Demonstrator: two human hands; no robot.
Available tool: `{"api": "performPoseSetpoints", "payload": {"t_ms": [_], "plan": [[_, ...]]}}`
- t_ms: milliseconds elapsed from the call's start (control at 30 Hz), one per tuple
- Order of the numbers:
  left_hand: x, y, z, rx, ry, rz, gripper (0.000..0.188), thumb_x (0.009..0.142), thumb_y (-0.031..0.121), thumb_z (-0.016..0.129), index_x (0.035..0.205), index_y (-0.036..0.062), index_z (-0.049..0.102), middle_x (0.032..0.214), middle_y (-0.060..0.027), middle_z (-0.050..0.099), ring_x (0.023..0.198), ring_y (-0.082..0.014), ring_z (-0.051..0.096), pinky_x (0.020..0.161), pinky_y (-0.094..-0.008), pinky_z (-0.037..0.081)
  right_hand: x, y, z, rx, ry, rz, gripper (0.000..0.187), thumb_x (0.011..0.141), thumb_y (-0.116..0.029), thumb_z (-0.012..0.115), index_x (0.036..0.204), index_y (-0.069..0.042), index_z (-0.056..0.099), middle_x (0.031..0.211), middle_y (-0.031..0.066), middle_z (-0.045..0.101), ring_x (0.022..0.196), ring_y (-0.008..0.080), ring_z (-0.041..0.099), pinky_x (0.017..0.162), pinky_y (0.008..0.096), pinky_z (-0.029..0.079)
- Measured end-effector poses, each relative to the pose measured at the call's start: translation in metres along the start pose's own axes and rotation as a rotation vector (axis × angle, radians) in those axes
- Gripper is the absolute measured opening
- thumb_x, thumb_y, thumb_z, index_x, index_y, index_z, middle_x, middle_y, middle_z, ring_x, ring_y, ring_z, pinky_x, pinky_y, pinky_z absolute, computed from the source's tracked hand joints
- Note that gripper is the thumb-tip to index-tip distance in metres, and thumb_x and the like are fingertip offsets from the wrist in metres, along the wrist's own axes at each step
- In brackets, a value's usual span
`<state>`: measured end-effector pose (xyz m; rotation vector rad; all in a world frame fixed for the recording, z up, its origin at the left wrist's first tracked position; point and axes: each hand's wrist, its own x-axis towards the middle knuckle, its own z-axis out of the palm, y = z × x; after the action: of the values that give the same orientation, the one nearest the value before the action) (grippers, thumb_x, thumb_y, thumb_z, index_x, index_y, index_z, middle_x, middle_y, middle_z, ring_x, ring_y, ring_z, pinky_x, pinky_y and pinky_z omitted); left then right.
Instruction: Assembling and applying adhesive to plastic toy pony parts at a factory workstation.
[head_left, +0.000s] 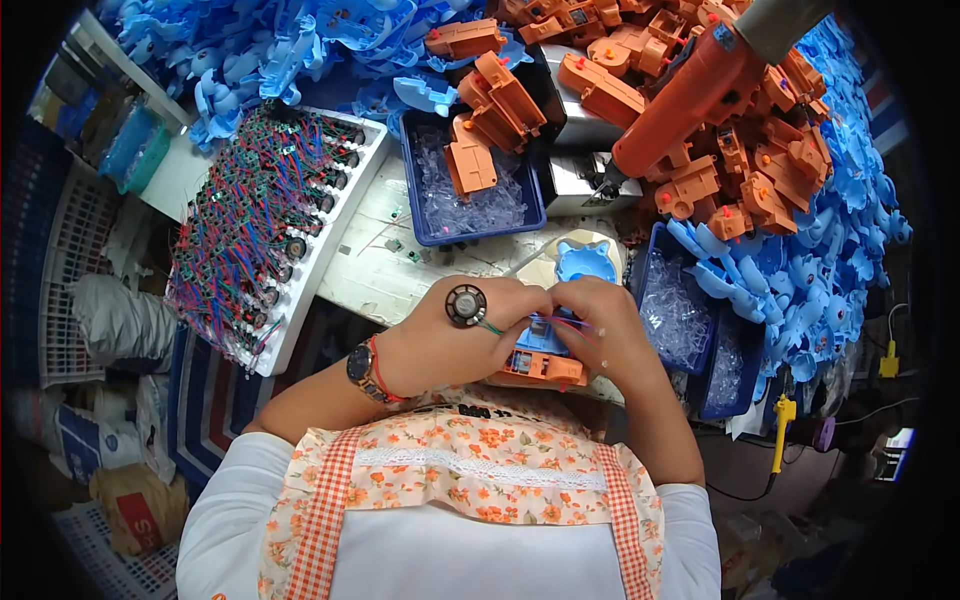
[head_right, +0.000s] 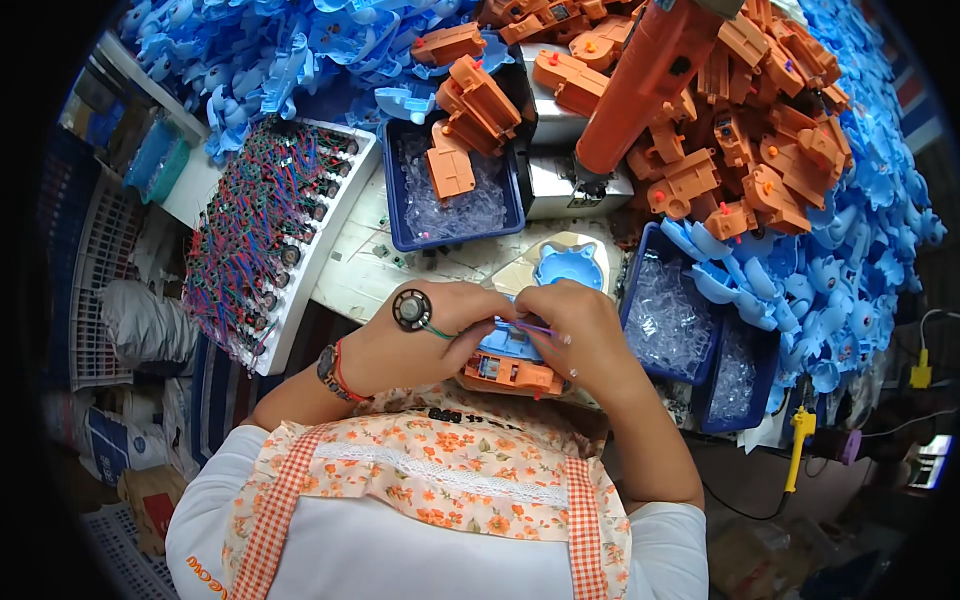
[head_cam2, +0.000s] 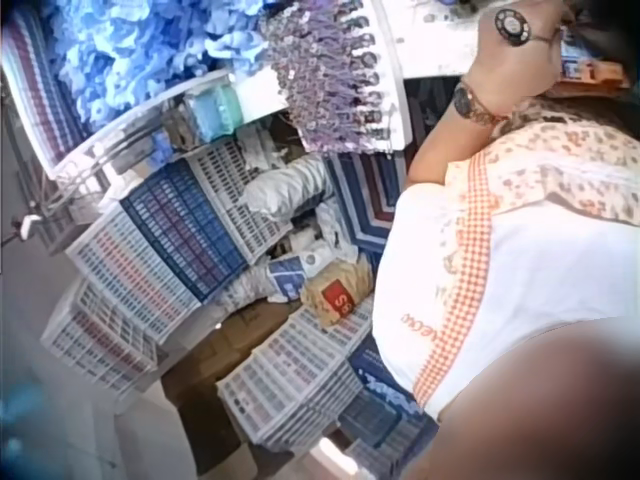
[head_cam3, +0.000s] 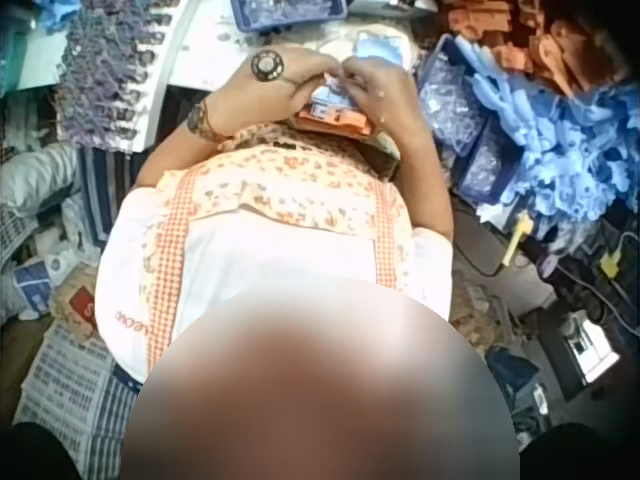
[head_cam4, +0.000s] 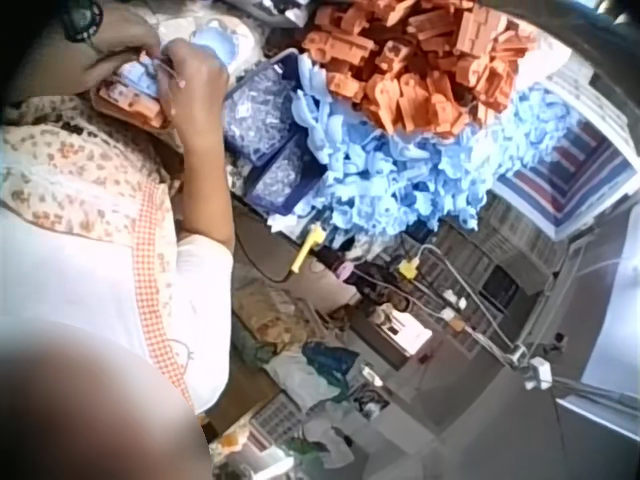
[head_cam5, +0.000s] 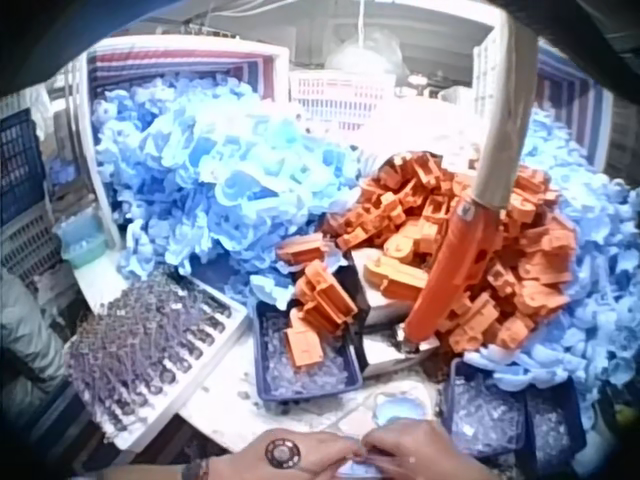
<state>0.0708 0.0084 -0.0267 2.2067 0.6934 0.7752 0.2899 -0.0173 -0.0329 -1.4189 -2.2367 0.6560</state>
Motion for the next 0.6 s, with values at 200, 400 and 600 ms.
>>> {"api": "performPoseSetpoints", "payload": {"t_ms": [200,400,600], "plan": [[0.003,-0.001,0.001,-0.06,-0.043,-0.13,0.014,0.089,0.009,0.06,0.102,0.0063,0.062,0.082,-0.0135,0.067,0.078,-0.032,0.067,0.068,-0.04,0.052,-0.001,0.001,0.006,-0.22,0.07,-0.125,0.016,0.07,-0.009,0.074,0.085,-0.011,0.068,0.078,0.0065,0.063,0.075,0.0279,0.062,0.066,0.0403,0.05],[-0.01,-0.018,0.01,-0.329,0.004,-0.324,0.012,0.096,0.015,0.056,0.103,0.0046,0.056,0.071,-0.0135,0.061,0.066,-0.0274,0.062,0.063,-0.0369,0.048,0.011,0.004,-0.004,-0.367,-0.036,-0.264,0.013,0.071,-0.009,0.07,0.084,-0.01,0.069,0.079,0.0043,0.057,0.081,0.0254,0.057,0.074,0.0376,0.046],[-0.018,-0.019,0.016,-0.325,0.023,-0.225,0.014,0.101,0.011,0.051,0.107,-0.0013,0.054,0.081,-0.0064,0.061,0.073,-0.0102,0.06,0.066,-0.0264,0.049,0.021,0.011,-0.01,-0.313,-0.123,-0.331,0.011,0.074,-0.012,0.067,0.084,-0.01,0.069,0.083,0.0054,0.055,0.09,0.0261,0.055,0.083,0.0396,0.043]]}}
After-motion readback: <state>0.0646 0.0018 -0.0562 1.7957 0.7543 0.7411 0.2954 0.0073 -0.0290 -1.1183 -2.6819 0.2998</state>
